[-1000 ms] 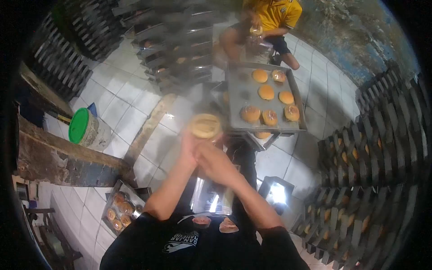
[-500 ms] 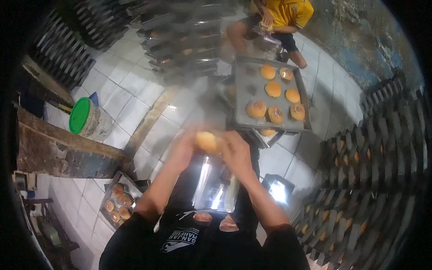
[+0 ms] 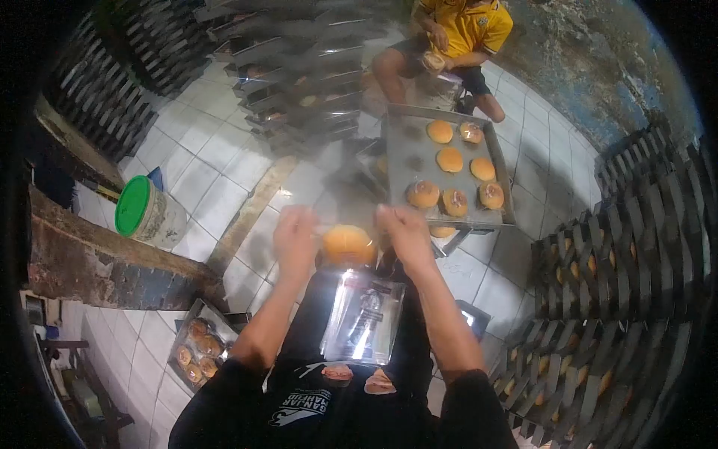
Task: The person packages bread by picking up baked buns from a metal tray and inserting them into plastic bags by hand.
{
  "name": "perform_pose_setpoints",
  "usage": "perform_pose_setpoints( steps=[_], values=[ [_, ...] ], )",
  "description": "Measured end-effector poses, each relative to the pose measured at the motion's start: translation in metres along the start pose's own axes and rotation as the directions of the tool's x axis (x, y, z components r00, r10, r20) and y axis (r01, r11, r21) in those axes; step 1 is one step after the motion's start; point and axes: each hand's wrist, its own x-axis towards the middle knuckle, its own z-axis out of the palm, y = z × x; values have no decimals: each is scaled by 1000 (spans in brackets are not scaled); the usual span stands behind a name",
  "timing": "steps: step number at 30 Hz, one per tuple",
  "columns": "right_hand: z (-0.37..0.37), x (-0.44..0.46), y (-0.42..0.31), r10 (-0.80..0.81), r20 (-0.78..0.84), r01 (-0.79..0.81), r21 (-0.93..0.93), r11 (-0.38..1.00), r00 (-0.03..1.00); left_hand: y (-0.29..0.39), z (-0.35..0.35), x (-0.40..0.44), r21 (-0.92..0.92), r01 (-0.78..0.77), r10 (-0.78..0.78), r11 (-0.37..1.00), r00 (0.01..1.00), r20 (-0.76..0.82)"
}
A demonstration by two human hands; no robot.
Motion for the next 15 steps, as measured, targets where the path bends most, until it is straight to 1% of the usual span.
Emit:
perform_pose_setpoints(
  steps=[2, 3, 4, 5, 6, 7, 9, 10, 11, 12, 13, 14, 15],
  values=[
    [-5, -14, 32, 90, 58, -90, -6, 996, 994, 8, -15, -26, 143, -184, 187, 972, 982, -6],
    [-7, -26, 55, 137, 84, -136, -10, 991, 987, -5, -25, -37, 156, -172, 164, 973, 984, 62],
    [-12, -32, 86, 154, 141, -166, 73, 983, 978, -22, -29, -40, 37, 40, -43, 999, 995, 95],
    [-10, -38, 103, 258, 182, -284, 134, 949, 949, -41, -33, -44, -72, 258, -245, 963, 958, 151],
    [-4, -46, 111, 366, 230, -411, 190, 892, 902, -46, -35, -51, -162, 477, -438, 864, 870, 225],
    [-1, -50, 115, 365, 237, -418, 242, 876, 900, -53, -35, -49, -283, 504, -426, 816, 856, 294],
    [6, -55, 89, 283, 119, -307, 415, 856, 952, -33, -19, -34, -291, 383, -273, 877, 894, 354],
    [5, -48, 77, 233, 44, -224, 492, 841, 972, -27, -10, -24, -306, 310, -178, 900, 903, 390],
    [-5, -33, 79, 127, -19, -105, 451, 886, 992, -30, 0, -18, -382, 388, -227, 839, 887, 402],
    [-19, -16, 81, -4, -82, 22, 215, 976, 997, -34, 10, -12, -454, 458, -276, 764, 868, 412],
    [-34, 8, 91, -210, -118, 198, -105, 975, 971, -22, 16, -16, -366, 353, -224, 861, 909, 350],
    [-48, 32, 100, -407, -148, 312, -428, 848, 902, 0, 20, -20, -268, 233, -152, 935, 944, 292],
    [-54, 49, 94, -578, -106, 385, -648, 657, 809, 20, 17, -25, -280, 35, 55, 959, 950, 307]
  ],
)
